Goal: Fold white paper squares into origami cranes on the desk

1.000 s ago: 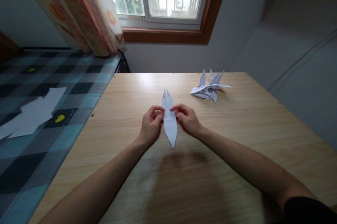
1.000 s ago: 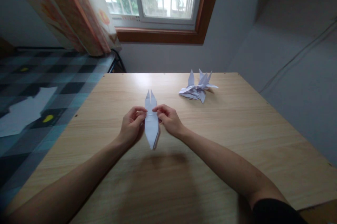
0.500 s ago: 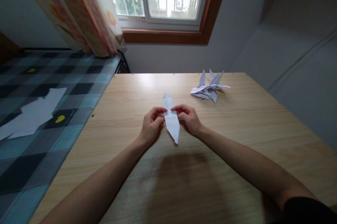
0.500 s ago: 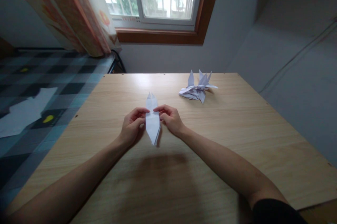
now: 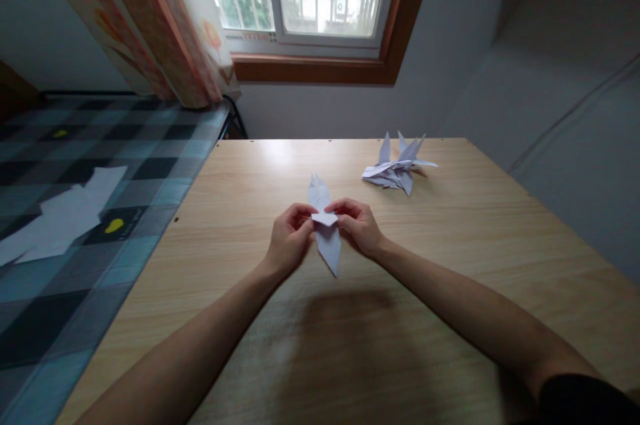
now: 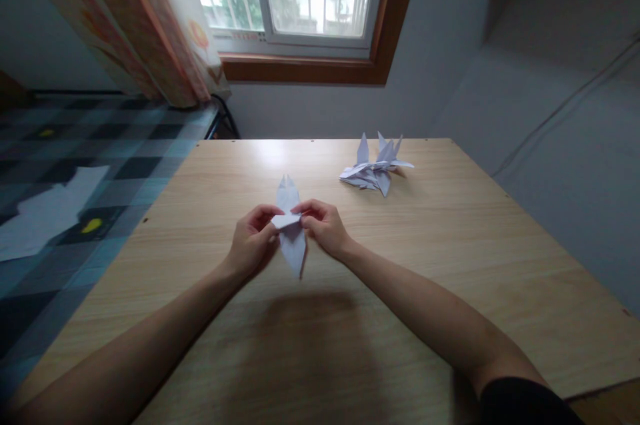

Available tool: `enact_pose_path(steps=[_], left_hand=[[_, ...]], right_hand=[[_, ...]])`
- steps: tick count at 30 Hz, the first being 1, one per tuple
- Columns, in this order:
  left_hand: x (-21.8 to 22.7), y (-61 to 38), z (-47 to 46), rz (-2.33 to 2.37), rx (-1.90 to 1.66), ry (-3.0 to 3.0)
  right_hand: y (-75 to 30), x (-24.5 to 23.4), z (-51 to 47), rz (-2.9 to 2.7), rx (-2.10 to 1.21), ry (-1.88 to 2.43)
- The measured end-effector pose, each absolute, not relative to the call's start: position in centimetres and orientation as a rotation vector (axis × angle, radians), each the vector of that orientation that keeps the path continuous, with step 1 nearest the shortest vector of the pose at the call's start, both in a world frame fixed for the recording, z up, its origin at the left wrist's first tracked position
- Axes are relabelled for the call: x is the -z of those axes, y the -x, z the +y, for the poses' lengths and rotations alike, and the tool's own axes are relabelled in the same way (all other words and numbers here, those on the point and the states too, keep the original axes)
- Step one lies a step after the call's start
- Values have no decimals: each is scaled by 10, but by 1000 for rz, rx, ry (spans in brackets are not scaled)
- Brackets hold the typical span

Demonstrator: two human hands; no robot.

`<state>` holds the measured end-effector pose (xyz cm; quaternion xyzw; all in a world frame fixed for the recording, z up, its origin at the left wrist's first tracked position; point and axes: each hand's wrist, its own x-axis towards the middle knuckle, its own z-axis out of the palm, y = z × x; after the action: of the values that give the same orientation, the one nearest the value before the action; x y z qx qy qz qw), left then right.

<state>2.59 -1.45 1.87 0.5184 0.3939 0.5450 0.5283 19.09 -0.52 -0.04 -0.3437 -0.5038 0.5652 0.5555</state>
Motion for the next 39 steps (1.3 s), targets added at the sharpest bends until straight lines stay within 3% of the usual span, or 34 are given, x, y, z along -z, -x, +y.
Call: enact_pose_path(steps=[10, 29, 35, 39], left_hand=[[-16, -27, -15, 942, -1280, -1252], [-15, -28, -18, 966, -1285, -1347], [-20, -28, -22, 1236, -1412, -1721], [-23, -28, -25, 1152, -1265, -1857]], right_hand=[[-187, 5, -6, -1214, -1227, 852], [-187, -7, -12, -1227, -1336, 898], [-188, 0, -9, -1169, -1170, 975], [-186, -2, -13, -1178, -1079, 991]])
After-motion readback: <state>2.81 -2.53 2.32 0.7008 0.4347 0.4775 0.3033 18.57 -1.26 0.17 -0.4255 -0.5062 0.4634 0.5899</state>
